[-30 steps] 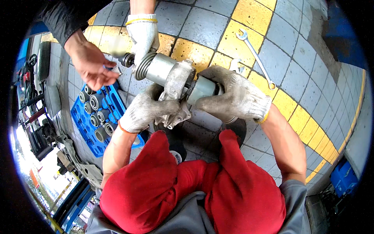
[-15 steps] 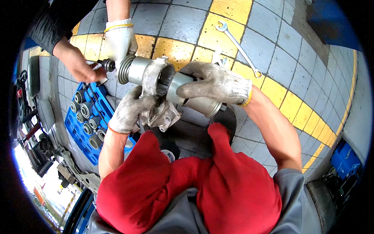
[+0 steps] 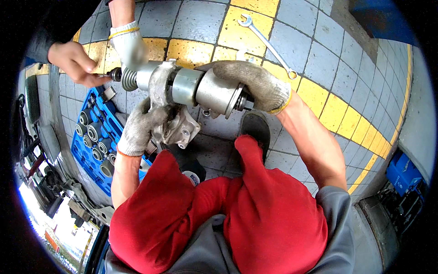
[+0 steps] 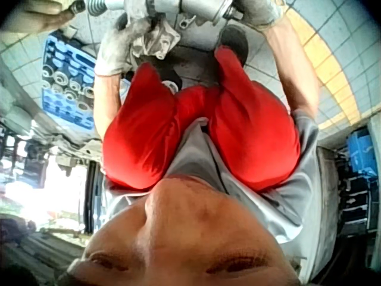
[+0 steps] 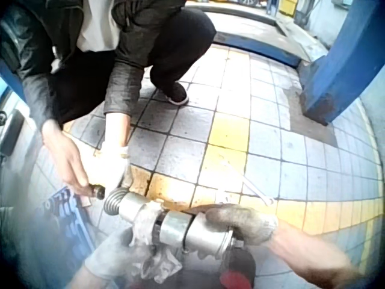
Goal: The person assembles a mechanical component by inserting a shaft into a cylindrical housing, then attaching a spring and other small parts. The person uses a wrench to tighten bolts and secures the assembly with additional components.
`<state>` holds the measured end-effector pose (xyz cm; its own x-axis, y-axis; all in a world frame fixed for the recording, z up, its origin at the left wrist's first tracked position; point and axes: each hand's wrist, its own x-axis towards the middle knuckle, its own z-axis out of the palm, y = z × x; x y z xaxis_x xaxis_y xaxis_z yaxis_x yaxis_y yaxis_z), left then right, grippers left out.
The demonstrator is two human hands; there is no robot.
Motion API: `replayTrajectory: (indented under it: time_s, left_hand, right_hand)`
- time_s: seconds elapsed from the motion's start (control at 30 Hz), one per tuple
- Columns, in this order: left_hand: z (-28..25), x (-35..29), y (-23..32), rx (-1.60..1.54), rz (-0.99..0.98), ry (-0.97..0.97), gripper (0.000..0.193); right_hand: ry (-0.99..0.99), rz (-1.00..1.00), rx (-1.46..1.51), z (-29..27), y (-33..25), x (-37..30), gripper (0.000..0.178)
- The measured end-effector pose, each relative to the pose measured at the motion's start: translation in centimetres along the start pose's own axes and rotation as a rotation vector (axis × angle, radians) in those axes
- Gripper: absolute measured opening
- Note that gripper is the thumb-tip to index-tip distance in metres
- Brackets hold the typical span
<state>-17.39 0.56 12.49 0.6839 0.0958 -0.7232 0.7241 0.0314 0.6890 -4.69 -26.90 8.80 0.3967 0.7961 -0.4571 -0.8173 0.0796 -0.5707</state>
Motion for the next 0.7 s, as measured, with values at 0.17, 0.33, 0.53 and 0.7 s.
replayTrajectory:
  time_s: [0.17, 0.33, 0.53, 0.7]
  left_hand:
    - [0.3, 0.5, 0.2, 0.026, 0.004, -0.054, 0.058]
    - [0.5, 0.3, 0.9, 0.133, -0.008, -0.065, 0.055]
    - [1.0, -0.3, 1.5, 0.196, -0.024, -0.006, 0.053]
    - [1.1, -0.4, 1.4, 0.097, -0.013, 0.002, 0.053]
  right_hand:
    - [0.046, -0.018, -0.025, 0.1, 0.1, -0.2, 0.069]
    - [0.042, -0.018, -0.043, 0.3, -0.2, -0.5, 0.053]
    - [0.042, -0.071, -0.170, 0.5, -0.8, -0.4, 0.044]
    - [0.050, -0.078, -0.238, 1.1, -1.1, -0.3, 0.052]
